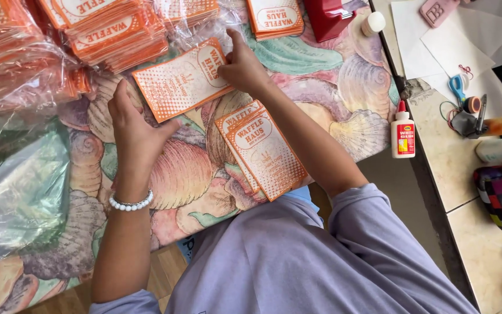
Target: Applying glue to paper sleeves and folding them to assemble food packaging
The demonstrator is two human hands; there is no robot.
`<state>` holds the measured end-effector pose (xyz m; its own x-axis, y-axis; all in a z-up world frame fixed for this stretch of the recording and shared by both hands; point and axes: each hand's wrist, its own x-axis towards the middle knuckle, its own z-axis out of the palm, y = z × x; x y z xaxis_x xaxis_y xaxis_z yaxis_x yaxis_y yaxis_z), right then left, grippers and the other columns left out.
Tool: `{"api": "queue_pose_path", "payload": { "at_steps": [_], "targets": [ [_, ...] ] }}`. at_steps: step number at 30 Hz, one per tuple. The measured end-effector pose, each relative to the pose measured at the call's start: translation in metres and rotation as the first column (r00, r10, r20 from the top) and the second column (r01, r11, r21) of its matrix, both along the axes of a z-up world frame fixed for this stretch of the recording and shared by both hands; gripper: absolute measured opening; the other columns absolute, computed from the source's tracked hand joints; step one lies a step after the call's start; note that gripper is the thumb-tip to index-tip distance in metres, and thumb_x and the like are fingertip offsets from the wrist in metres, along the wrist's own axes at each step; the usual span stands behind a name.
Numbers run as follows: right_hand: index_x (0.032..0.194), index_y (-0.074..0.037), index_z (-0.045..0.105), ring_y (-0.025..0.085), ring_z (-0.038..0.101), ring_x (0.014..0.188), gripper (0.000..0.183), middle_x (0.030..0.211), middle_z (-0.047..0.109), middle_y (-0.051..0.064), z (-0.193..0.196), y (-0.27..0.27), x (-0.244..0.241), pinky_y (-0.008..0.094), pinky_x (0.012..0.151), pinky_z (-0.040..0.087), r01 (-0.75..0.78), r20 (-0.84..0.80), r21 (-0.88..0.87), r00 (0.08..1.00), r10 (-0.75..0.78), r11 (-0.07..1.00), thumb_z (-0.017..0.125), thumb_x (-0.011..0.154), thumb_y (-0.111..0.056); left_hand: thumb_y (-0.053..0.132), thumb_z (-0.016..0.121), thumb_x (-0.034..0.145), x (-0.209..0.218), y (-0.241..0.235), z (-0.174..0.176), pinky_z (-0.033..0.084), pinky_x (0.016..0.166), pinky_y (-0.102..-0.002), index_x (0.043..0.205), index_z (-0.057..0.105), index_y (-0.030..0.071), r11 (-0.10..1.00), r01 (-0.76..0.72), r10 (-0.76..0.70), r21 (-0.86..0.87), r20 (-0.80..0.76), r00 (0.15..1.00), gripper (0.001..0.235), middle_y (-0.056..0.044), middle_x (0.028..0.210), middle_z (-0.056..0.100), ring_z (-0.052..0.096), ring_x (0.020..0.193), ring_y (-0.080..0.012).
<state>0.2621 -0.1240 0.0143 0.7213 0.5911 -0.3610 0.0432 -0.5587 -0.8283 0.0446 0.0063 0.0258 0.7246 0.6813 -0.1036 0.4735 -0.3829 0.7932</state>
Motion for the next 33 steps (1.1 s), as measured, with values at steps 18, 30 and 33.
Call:
{"api": "queue_pose_path", "payload": {
  "at_steps": [18,30,33],
  "targets": [
    [0.151,-0.004,0.050,0.043,0.056,0.126,0.087,0.133,0.060,0.025,0.053,-0.092,-0.042,0.052,0.109,0.046,-0.677,0.328,-0.346,0.561,0.760,0.649,0.087,0.080,-0.036,0.021,0.089,0.082,-0.043,-0.095,-0.011,0.059,0.063,-0.044,0.138,0.051,-0.006,0.984,0.111,-0.124,0.139,0.088,0.988,0.072,-0.023,0.093,0.066,0.070,0.076,-0.0354],
    [0.105,-0.018,0.069,0.037,0.065,0.105,0.043,0.105,0.062,0.008,0.004,-0.097,-0.036,0.050,0.090,0.052,-0.547,0.414,-0.613,0.392,0.822,0.570,0.092,0.073,-0.036,0.012,0.094,0.068,-0.042,-0.154,-0.027,0.057,0.091,-0.054,0.143,0.040,-0.006,0.937,0.249,-0.256,0.245,-0.006,0.967,0.095,-0.029,0.125,0.050,0.066,0.106,-0.0505],
    [0.129,-0.012,0.059,0.047,0.070,0.098,0.051,0.098,0.073,0.017,0.037,-0.101,-0.050,0.058,0.086,0.054,-0.603,0.360,-0.503,0.506,0.784,0.620,0.083,0.084,-0.015,0.018,0.096,0.071,-0.043,-0.151,-0.015,0.050,0.098,-0.058,0.148,0.034,-0.009,0.960,0.200,-0.238,0.194,0.199,0.951,0.102,-0.031,0.124,0.046,0.059,0.113,-0.0541]
  ]
}}
